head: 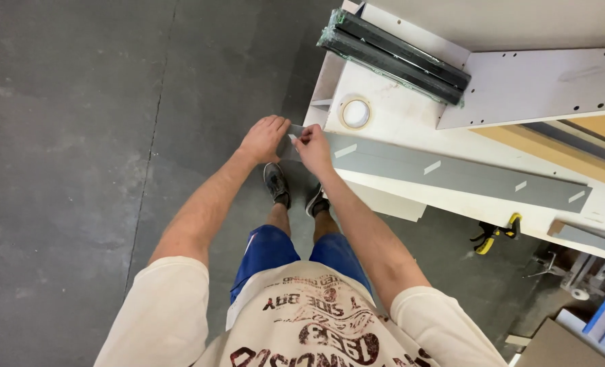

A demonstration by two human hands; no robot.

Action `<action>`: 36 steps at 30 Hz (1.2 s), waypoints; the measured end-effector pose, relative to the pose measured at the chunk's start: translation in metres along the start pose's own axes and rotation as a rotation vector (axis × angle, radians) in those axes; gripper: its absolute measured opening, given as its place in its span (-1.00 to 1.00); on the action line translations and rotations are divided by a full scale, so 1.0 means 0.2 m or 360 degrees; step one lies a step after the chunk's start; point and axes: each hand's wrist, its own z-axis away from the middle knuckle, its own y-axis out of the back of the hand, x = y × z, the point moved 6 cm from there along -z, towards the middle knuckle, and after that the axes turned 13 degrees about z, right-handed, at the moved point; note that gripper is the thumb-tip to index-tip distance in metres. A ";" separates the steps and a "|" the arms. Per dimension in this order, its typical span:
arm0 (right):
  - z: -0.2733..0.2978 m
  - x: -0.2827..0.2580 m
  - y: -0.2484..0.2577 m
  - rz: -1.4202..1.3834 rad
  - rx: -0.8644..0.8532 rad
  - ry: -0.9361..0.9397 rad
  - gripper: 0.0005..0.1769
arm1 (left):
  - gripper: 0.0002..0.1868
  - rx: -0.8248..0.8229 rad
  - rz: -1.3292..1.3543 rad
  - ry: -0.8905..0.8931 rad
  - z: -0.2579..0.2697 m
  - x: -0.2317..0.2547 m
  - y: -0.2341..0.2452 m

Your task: Applying adhesive tape to the edges of grey strips on a workbench in a woodworking shop.

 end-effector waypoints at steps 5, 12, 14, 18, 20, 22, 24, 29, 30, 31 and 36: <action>0.00 -0.05 -0.02 0.0072 0.0089 -0.0095 -0.62 | 0.31 -0.0023 -0.0022 0.0023 -0.01 -0.02 -0.04; -0.04 -0.05 -0.06 0.0249 0.0210 -0.0247 -0.63 | 0.26 -0.0003 -0.0004 0.0010 0.00 0.00 -0.01; -0.05 -0.07 -0.04 0.0354 0.0217 -0.0271 -0.63 | 0.26 -0.0003 -0.0016 0.0006 0.00 -0.01 -0.01; 0.07 -0.21 0.16 0.0672 0.0162 -0.0240 -0.48 | 0.28 -0.0005 -0.0102 -0.0022 -0.01 -0.01 -0.01; 0.11 -0.15 0.16 0.0713 0.0223 -0.0183 -0.50 | 0.28 -0.0010 -0.0088 -0.0020 0.00 0.01 0.00; 0.12 -0.08 0.14 0.0753 0.0276 -0.0127 -0.52 | 0.29 -0.0022 -0.0071 -0.0012 0.01 0.01 0.01; 0.10 0.00 0.10 0.0670 0.0309 0.0052 -0.51 | 0.29 -0.0025 -0.0042 -0.0006 0.01 0.00 0.01; 0.13 -0.05 0.15 0.0722 0.0307 0.0079 -0.45 | 0.29 -0.0009 -0.0033 0.0003 -0.01 -0.01 0.00; 0.14 -0.06 0.15 0.0733 0.0352 0.0079 -0.44 | 0.27 0.0004 -0.0024 0.0001 -0.01 -0.01 0.00; 0.14 -0.05 0.12 0.0731 0.0357 0.0077 -0.44 | 0.27 0.0005 -0.0026 -0.0004 -0.02 0.00 0.00; 0.06 -0.06 0.07 0.0766 0.0918 -0.0071 -0.37 | 0.29 0.0003 -0.0005 -0.0002 -0.01 0.02 -0.04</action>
